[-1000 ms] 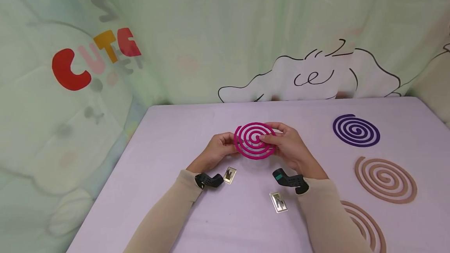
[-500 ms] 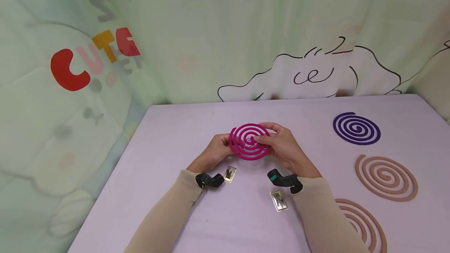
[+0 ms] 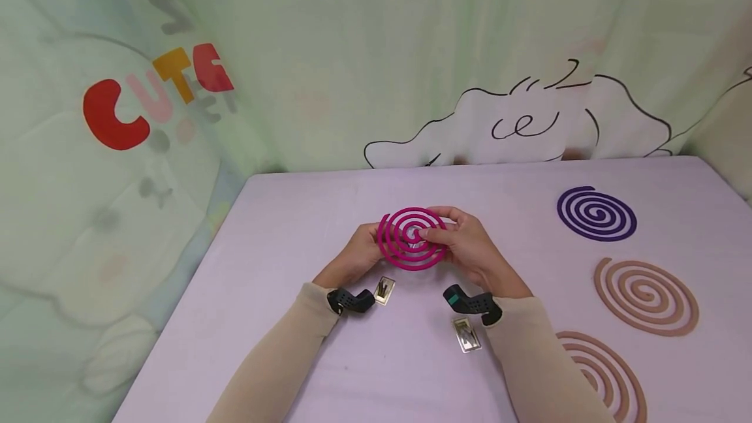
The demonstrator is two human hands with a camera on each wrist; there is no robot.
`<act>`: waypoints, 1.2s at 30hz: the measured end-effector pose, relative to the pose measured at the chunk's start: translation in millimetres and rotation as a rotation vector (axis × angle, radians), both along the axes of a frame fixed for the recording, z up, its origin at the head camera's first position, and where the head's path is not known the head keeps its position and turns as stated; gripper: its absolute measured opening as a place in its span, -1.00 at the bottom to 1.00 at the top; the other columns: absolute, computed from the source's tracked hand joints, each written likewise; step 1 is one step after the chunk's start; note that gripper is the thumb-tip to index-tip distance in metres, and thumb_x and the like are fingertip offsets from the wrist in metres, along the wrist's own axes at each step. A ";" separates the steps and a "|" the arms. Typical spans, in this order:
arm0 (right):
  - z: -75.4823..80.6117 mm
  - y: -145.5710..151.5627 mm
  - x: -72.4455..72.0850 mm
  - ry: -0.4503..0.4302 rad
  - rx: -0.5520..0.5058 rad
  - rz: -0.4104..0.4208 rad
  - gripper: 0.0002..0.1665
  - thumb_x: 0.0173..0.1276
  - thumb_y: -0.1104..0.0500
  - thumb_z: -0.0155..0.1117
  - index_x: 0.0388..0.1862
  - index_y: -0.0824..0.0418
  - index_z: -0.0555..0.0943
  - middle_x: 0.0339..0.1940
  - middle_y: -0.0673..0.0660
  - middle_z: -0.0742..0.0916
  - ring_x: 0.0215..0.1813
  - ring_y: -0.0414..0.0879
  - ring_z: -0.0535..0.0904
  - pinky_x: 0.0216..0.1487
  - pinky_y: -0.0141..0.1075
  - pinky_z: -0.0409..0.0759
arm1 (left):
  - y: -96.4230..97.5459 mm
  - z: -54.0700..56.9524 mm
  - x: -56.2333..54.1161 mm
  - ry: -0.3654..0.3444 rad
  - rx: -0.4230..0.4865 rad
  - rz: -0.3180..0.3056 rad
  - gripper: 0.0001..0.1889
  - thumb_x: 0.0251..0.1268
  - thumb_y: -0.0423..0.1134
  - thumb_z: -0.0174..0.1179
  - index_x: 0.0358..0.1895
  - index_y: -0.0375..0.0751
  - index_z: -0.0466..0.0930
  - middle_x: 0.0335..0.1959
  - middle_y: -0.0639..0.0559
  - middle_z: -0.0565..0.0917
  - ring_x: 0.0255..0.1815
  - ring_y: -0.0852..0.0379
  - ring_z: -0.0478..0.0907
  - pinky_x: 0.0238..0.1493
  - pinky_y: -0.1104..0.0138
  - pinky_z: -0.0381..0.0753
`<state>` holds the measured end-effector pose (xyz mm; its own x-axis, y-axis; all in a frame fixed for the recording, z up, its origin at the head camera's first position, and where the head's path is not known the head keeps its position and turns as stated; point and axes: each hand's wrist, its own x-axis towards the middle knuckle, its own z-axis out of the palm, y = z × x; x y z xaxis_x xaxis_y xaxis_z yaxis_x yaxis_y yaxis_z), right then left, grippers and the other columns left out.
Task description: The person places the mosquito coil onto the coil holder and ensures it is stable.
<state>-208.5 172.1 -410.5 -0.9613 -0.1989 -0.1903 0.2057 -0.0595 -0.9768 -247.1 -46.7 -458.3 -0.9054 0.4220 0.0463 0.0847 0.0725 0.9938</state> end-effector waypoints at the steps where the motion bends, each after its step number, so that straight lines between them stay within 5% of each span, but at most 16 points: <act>1: 0.7 0.1 0.1 0.000 -0.002 -0.001 -0.24 0.50 0.22 0.35 0.54 0.34 0.24 -0.08 -0.04 0.75 -0.16 -0.20 0.75 -0.12 -0.35 0.75 | 0.3 0.1 -0.3 0.007 -0.005 0.001 -0.86 0.26 -0.62 0.28 -0.15 -0.62 0.60 -0.58 0.17 0.56 -0.58 0.28 0.33 -0.53 0.47 0.34; 11: -0.5 -1.1 -0.1 0.012 -0.021 -0.014 -0.23 0.49 0.23 0.36 0.54 0.36 0.24 0.01 0.00 0.72 -0.10 -0.19 0.76 -0.07 -0.32 0.76 | 0.7 2.5 0.6 0.019 -0.027 -0.013 -0.88 0.26 -0.60 0.29 -0.18 -0.64 0.62 -0.58 0.21 0.58 -0.54 0.29 0.38 -0.47 0.46 0.39; 20: -1.0 -5.4 0.7 0.007 -0.008 0.005 -0.25 0.49 0.26 0.36 0.53 0.36 0.26 -0.02 0.00 0.75 -0.13 -0.20 0.75 -0.10 -0.31 0.76 | -1.0 -0.8 -1.0 0.064 -0.073 -0.008 -0.99 0.25 -0.53 0.33 -0.31 -0.45 0.72 -0.59 0.20 0.59 -0.52 0.28 0.41 -0.44 0.47 0.41; 36: -4.1 -9.4 -0.6 0.001 0.004 0.032 -0.25 0.46 0.28 0.37 0.52 0.35 0.27 -0.10 -0.03 0.80 -0.12 -0.19 0.77 -0.08 -0.30 0.76 | -3.6 -0.9 -2.0 0.125 -0.134 -0.016 -0.81 0.41 -0.35 0.31 -0.29 -0.49 0.70 -0.64 0.18 0.46 -0.55 0.27 0.29 -0.48 0.44 0.30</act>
